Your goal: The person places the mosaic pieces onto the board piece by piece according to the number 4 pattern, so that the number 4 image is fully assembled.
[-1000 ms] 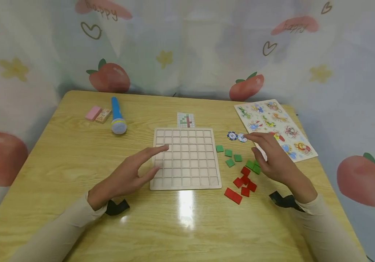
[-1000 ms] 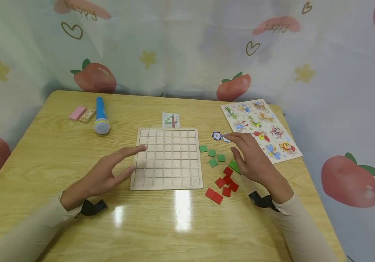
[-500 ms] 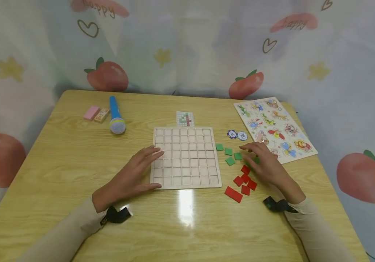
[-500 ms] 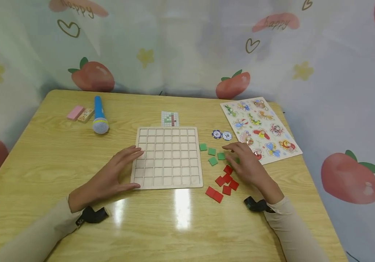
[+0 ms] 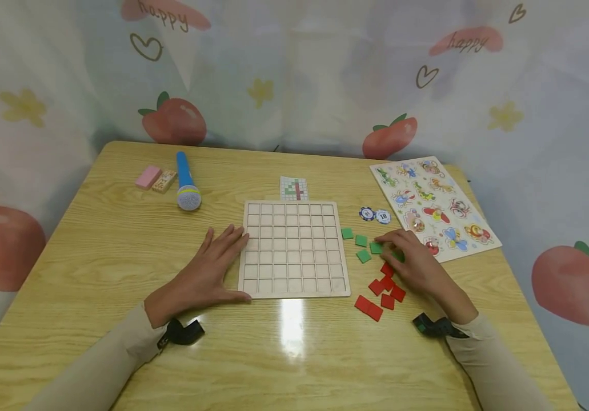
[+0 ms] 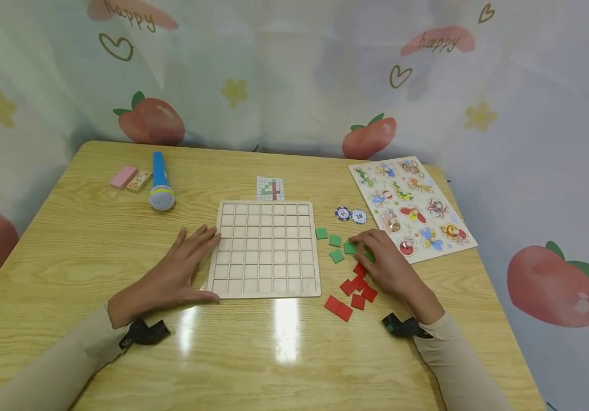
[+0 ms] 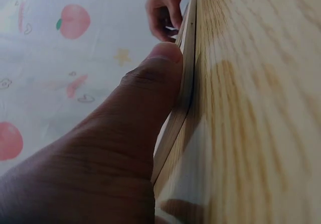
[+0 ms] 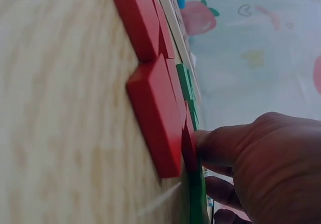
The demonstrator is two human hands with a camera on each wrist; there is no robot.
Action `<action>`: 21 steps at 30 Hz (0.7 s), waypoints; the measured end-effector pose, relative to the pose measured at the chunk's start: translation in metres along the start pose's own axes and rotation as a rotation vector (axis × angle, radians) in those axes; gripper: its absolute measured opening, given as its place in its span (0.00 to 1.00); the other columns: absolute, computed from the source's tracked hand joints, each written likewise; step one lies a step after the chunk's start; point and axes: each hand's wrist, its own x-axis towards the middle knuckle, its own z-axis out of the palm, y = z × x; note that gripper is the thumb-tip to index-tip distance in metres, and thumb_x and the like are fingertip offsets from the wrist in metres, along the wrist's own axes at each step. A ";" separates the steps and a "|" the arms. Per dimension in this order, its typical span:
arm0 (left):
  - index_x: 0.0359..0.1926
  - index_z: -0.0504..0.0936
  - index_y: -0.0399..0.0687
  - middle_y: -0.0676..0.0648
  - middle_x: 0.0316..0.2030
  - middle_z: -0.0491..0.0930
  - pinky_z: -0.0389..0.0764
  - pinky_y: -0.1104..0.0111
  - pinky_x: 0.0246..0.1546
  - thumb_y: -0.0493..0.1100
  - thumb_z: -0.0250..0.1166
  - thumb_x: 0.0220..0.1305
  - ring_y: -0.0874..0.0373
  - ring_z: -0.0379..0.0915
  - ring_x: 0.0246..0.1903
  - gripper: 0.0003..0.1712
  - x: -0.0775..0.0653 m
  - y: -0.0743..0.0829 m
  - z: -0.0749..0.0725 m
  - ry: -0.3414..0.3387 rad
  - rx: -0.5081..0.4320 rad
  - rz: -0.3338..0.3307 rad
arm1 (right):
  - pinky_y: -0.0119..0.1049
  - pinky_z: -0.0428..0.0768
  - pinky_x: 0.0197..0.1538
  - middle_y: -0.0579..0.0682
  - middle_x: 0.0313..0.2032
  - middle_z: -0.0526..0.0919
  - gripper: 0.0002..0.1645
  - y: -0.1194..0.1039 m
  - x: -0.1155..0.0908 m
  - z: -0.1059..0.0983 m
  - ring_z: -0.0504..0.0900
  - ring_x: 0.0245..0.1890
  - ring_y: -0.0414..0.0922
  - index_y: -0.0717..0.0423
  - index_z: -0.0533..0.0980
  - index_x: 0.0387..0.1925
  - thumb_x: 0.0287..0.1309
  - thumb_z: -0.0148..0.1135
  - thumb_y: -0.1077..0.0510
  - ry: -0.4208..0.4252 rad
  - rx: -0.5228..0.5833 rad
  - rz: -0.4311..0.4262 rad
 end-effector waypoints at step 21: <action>0.85 0.51 0.39 0.40 0.87 0.45 0.32 0.39 0.84 0.77 0.78 0.48 0.41 0.39 0.87 0.78 0.001 0.003 -0.004 -0.055 0.022 -0.041 | 0.48 0.81 0.50 0.56 0.53 0.80 0.15 -0.009 0.012 -0.006 0.79 0.46 0.48 0.59 0.77 0.56 0.70 0.66 0.64 -0.068 -0.017 -0.022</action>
